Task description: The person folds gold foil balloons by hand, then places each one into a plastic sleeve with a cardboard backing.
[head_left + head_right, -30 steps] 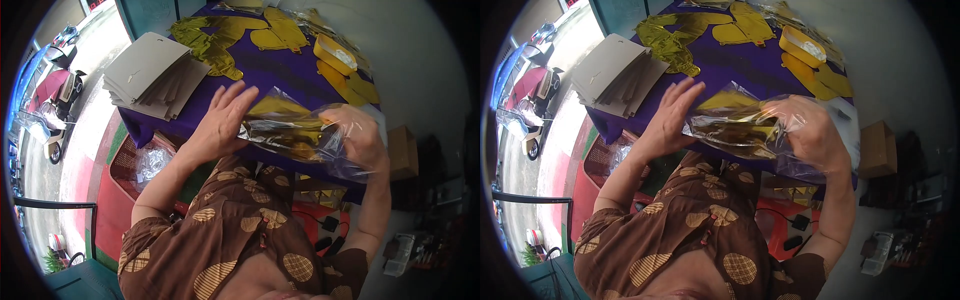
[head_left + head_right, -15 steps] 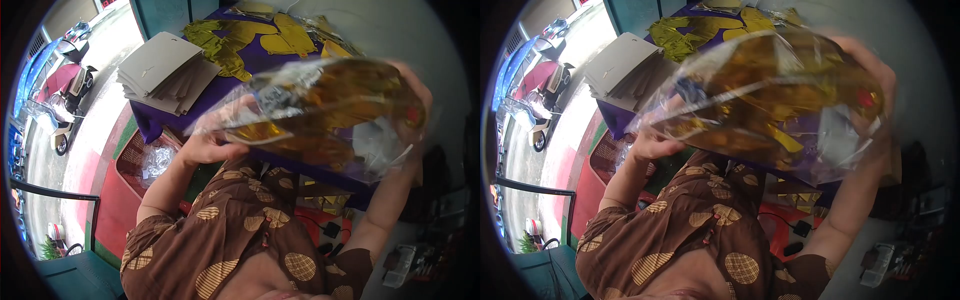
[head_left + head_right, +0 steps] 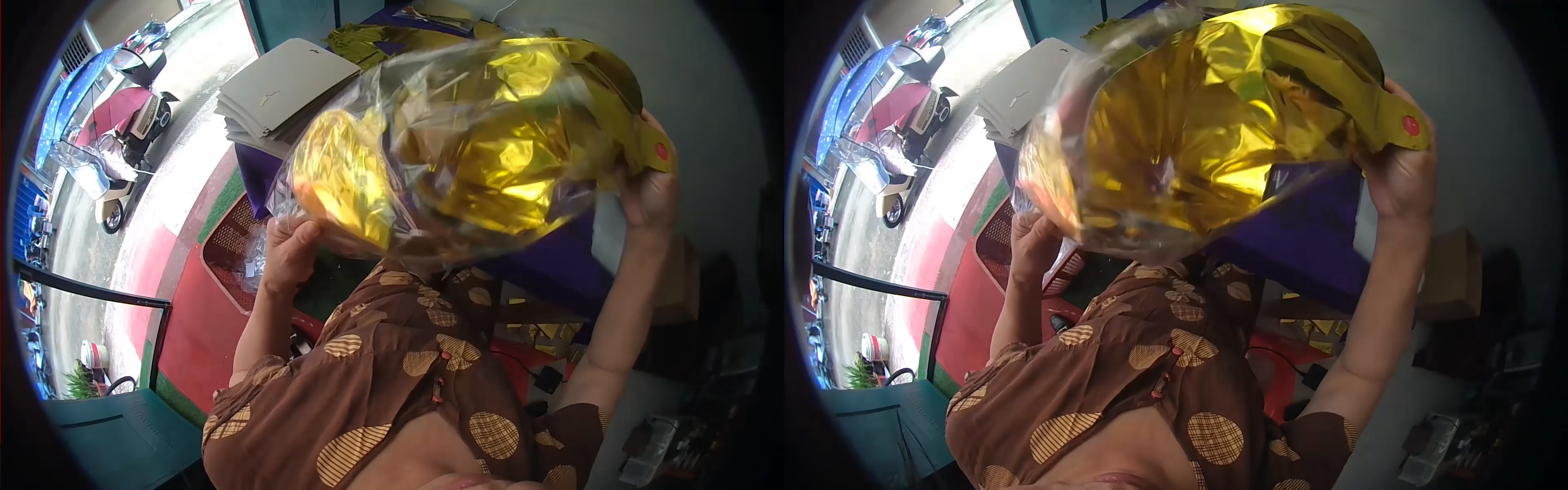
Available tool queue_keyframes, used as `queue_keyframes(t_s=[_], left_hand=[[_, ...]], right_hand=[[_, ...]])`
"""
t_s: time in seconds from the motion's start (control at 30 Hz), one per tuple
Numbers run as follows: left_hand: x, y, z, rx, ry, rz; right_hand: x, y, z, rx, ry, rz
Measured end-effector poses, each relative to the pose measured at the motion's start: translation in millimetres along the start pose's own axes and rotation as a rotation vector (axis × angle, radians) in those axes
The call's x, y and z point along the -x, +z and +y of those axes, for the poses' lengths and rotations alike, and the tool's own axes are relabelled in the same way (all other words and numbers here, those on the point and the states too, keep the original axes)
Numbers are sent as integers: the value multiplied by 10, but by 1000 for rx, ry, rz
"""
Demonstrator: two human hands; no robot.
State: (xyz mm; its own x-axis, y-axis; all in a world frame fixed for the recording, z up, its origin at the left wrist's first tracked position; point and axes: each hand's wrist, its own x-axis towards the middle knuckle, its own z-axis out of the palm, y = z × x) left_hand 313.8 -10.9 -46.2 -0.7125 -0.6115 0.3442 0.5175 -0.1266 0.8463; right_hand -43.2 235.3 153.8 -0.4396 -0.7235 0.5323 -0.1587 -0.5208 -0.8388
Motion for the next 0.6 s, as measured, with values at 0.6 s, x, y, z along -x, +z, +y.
queue_keyframes(t_s=[0.6], left_hand=[[704, -1511, 10, -135, -185, 362]], right_hand=[[-47, -1280, 1243, 57, 300, 562]])
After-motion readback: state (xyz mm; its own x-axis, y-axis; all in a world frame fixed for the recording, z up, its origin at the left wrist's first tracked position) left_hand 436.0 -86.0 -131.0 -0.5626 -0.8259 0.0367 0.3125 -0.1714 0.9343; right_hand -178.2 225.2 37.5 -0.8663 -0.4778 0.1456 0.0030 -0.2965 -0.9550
